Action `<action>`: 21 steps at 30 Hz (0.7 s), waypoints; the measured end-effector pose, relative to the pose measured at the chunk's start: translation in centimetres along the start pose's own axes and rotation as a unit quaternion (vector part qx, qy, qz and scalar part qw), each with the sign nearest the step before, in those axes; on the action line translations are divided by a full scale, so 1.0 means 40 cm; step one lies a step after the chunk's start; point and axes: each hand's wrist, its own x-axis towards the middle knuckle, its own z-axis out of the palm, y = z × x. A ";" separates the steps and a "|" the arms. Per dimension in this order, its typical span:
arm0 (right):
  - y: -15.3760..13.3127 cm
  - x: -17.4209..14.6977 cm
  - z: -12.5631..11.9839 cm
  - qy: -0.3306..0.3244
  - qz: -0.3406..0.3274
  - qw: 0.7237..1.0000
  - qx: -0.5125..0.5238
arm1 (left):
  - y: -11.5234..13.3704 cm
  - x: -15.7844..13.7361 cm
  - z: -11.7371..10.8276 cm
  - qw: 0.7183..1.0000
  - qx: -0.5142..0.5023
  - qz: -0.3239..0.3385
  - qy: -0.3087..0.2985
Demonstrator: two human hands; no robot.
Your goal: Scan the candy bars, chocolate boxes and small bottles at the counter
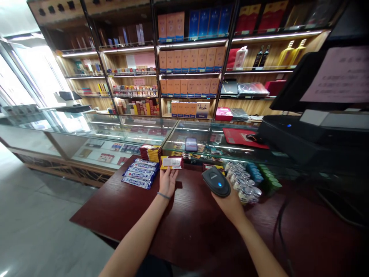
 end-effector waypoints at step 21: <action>-0.043 -0.033 0.025 -0.225 -0.057 0.963 -0.137 | -0.011 0.003 -0.037 0.998 -0.049 -0.012 -0.026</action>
